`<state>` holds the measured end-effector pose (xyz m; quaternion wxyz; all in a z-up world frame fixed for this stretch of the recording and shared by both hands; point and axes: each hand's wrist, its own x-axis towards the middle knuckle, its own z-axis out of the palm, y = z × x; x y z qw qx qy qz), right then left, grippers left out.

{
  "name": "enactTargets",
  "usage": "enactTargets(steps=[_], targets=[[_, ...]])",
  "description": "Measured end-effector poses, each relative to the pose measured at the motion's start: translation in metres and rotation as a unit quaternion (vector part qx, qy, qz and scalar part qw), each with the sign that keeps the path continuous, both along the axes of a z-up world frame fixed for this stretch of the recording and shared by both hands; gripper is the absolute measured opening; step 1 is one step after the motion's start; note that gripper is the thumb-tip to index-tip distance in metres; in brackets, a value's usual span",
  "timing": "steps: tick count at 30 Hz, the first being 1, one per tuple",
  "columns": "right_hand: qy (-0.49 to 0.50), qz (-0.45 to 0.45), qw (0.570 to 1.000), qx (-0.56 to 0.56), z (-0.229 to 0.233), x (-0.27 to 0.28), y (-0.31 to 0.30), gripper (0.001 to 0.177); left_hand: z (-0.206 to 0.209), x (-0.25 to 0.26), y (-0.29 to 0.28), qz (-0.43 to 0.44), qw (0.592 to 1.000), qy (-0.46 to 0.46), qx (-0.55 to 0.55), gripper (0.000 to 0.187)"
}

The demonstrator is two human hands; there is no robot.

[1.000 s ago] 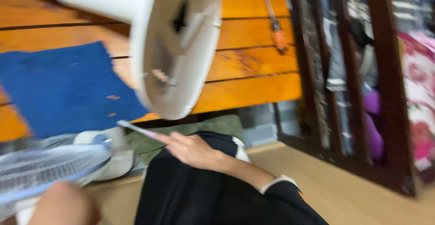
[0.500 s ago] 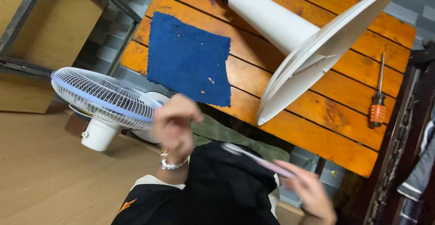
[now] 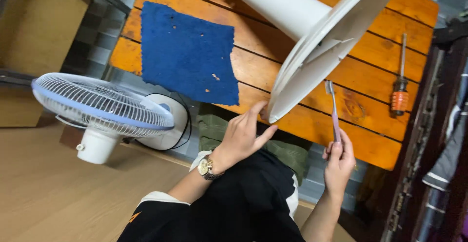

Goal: Clean the interior crevices of a fan base using a toothbrush and a cloth

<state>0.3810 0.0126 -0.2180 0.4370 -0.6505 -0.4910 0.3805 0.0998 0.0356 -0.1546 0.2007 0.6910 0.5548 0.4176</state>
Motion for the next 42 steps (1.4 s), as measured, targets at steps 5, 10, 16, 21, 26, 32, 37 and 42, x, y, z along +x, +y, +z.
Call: enactTargets(steps=[5,10,16,21,26,32,37,42], targets=[[-0.256,0.033,0.961,0.099,-0.009,0.004,0.017,0.037,-0.013,0.003,0.011,0.027,0.999,0.000,0.035,0.048],[-0.307,0.089,0.931,0.176,-0.013,0.003,0.019,0.037,-0.026,0.005,0.000,0.052,0.997,-0.025,0.050,0.039],[-0.306,0.071,0.936,0.159,-0.031,0.012,0.020,0.041,-0.024,0.002,0.002,0.028,0.997,-0.027,0.066,0.025],[-0.095,0.014,0.989,0.116,-0.098,0.033,0.033,0.044,-0.035,0.001,0.005,0.052,0.994,0.000,0.096,0.028],[-0.191,0.052,0.964,0.176,-0.087,0.034,0.031,0.039,-0.058,0.011,0.008,0.047,0.995,-0.054,0.076,0.032],[-0.263,0.035,0.950,0.164,-0.031,-0.005,0.018,0.032,-0.050,0.006,0.000,0.019,0.995,-0.085,0.043,0.038],[-0.204,-0.054,0.969,0.127,-0.028,-0.011,0.019,0.033,-0.087,0.010,0.009,0.011,0.994,0.082,0.078,0.029],[-0.202,-0.023,0.968,0.147,-0.023,-0.014,0.026,0.032,-0.073,0.004,0.008,0.031,0.994,0.071,0.078,0.023]])
